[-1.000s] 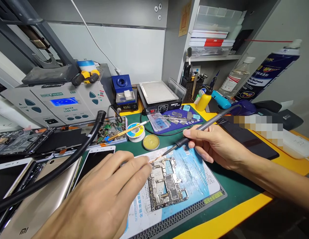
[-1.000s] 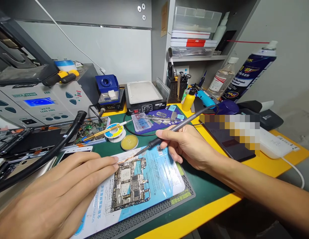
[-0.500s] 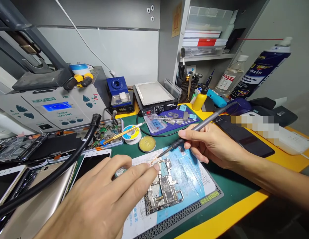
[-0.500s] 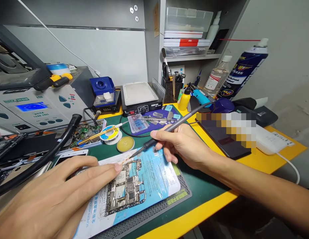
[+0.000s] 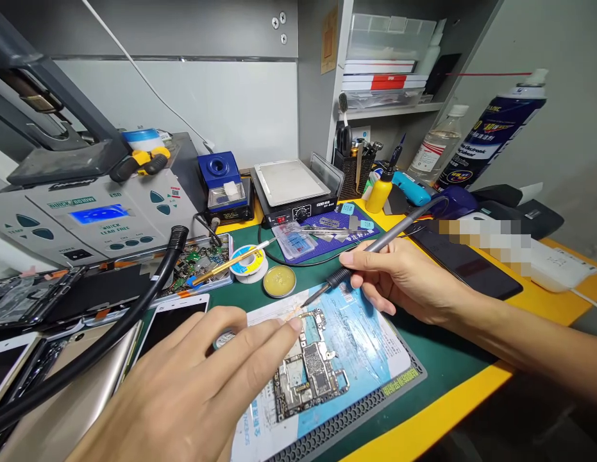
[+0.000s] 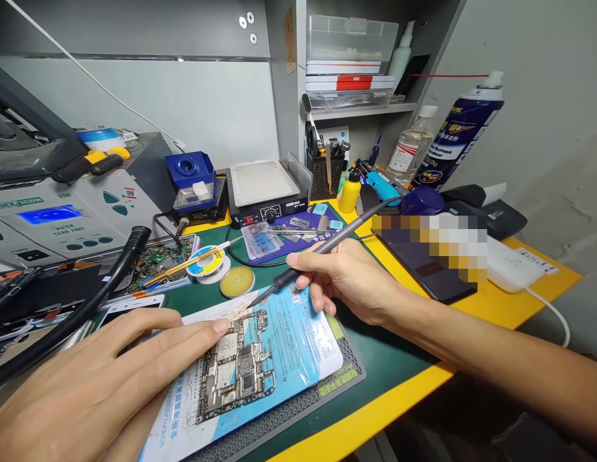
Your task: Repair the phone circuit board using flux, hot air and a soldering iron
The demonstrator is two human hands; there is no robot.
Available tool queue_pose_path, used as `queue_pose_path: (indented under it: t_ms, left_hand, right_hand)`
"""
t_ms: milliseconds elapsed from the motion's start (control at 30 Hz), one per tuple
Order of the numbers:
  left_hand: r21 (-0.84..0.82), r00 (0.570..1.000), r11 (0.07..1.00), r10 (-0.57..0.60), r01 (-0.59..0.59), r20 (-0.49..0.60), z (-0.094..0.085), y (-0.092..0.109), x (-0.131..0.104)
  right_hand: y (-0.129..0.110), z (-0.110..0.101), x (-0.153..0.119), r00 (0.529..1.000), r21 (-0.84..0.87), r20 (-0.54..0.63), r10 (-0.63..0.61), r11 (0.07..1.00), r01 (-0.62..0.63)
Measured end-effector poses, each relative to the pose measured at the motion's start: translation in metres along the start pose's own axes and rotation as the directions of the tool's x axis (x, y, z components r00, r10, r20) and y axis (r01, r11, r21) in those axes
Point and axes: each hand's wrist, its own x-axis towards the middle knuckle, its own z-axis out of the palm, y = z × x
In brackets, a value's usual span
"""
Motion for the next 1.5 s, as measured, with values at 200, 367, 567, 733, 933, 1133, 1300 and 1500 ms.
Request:
queue_pose_path:
  t_ms: [200, 367, 567, 733, 933, 1133, 1300, 1500]
  left_hand:
    - [-0.016, 0.999, 0.999, -0.033, 0.033, 0.019, 0.001, -0.001, -0.006]
    - [0.0, 0.999, 0.999, -0.037, 0.037, 0.02, 0.0, -0.003, -0.006]
    - [-0.037, 0.998, 0.998, -0.059, 0.06, 0.023, 0.001, -0.003, -0.002]
    - [-0.038, 0.999, 0.999, -0.035, 0.035, 0.019, -0.001, -0.004, 0.001]
    - [-0.053, 0.998, 0.997, -0.058, 0.059, 0.011, -0.007, 0.001, 0.007]
    - [-0.057, 0.998, 0.997, -0.058, 0.057, -0.02, -0.007, 0.0, 0.01]
    - [-0.091, 0.998, 0.995, -0.046, 0.041, -0.048, -0.006, -0.007, 0.008]
    - [-0.088, 0.996, 0.994, -0.074, 0.069, -0.056, -0.005, -0.005, 0.009]
  right_hand:
    - [-0.004, -0.003, 0.0, 1.0, 0.099, 0.002, 0.016, 0.995, -0.016]
    - [-0.008, -0.008, -0.005, 0.995, 0.085, 0.092, -0.048, 0.996, 0.04]
    - [-0.007, -0.006, -0.009, 0.992, -0.002, 0.103, -0.073, 0.997, 0.074]
    - [-0.006, -0.007, -0.008, 0.994, -0.032, 0.091, -0.06, 0.997, 0.063]
    - [-0.004, -0.007, -0.006, 0.994, -0.066, 0.079, -0.071, 0.995, 0.076]
    - [-0.005, -0.009, -0.006, 0.993, -0.043, 0.083, -0.089, 0.995, 0.093]
    - [-0.005, -0.009, -0.005, 0.994, -0.014, 0.063, -0.089, 0.996, 0.09]
    - [-0.005, -0.009, -0.008, 0.983, -0.101, 0.106, -0.153, 0.981, 0.163]
